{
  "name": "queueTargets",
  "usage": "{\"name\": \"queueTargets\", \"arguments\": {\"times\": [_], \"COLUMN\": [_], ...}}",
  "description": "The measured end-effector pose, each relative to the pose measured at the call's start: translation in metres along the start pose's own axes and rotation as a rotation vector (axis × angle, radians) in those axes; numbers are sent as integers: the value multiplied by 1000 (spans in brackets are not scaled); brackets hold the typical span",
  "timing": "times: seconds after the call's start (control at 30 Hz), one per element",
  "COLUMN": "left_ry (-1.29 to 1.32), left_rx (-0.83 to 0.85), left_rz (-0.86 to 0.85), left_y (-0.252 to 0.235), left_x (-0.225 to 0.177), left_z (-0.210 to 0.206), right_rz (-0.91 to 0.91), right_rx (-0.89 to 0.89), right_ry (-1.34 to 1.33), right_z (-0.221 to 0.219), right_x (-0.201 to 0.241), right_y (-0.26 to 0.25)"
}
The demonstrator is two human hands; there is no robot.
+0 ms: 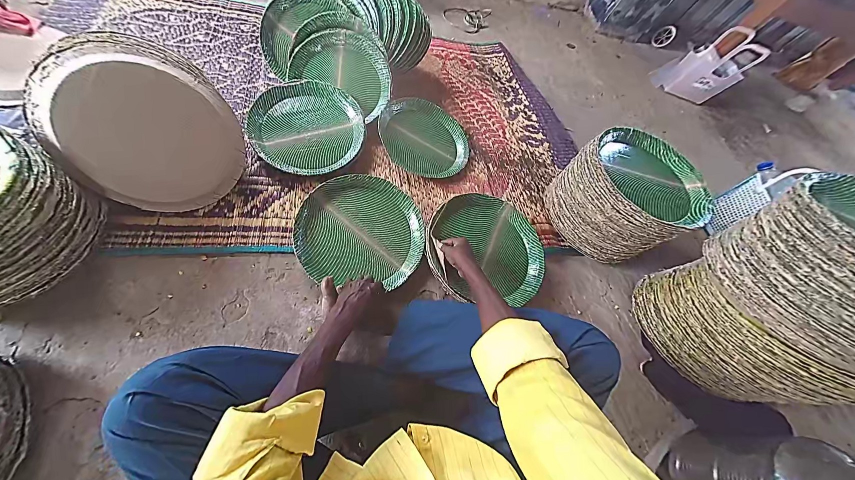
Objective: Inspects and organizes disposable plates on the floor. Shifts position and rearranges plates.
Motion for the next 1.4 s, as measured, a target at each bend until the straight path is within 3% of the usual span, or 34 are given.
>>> {"name": "queueTargets", "arguments": {"times": [0.1, 0.17, 0.27, 0.33, 0.4, 0.47, 0.5, 0.57, 0.63, 0.67, 0.73, 0.8, 0.87, 0.93, 1.0, 1.07, 1.4], "left_ry": [-9, -21, -17, 36, 48, 27, 1, -20, -40, -72, -105, -121, -148, -165, -152, -120, -66], "left_rx": [2, 12, -29, -275, -711, -1055, -1107, -974, -633, -418, -75, 42, 75, 71, 48, 19, -108], "left_rz": [12, 16, -18, -128, -244, -297, -277, -184, -26, 71, 224, 261, 213, 167, 133, 115, 69], "left_y": [1, 1, 3, 11, 30, 44, 47, 45, 30, 23, 18, 15, 9, 5, 3, 5, 0], "left_x": [0, -1, 0, -5, -11, -15, -16, -12, 4, 13, 22, 16, 10, 7, 5, 5, 10], "left_z": [1, -1, 5, 30, 64, 89, 95, 91, 65, 49, 26, 23, 22, 15, 13, 15, 17], "right_rz": [-33, -57, 119, 391, 738, 934, 940, 763, 541, 540, 666, 646, 546, 332, 101, -16, -47], "right_rx": [4, -131, -327, -374, -357, -176, -39, 261, 502, 574, 547, 283, -90, -209, -124, -87, -68], "right_ry": [34, -125, -150, -73, -74, 6, 95, 265, 398, 466, 445, 273, 41, 39, 149, 156, 195], "right_z": [-5, 7, 40, 47, 22, -26, -54, -101, -123, -127, -126, -90, -46, -23, -21, -23, -20], "right_x": [-6, -7, 26, 62, 92, 121, 131, 136, 124, 116, 97, 88, 73, 48, 22, 7, 8], "right_y": [-2, -2, 11, 30, 48, 67, 78, 100, 113, 113, 89, 59, 31, 14, 6, 3, 5]}}
Point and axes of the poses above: each hand's wrist, its own y-axis away from the middle knuckle, its own z-axis out of the back of the hand, x = y × z, the point moved 7 cm from there along -y, towards the middle knuckle, and after that the axes turned 3 degrees about -z, right-handed, at the moved point
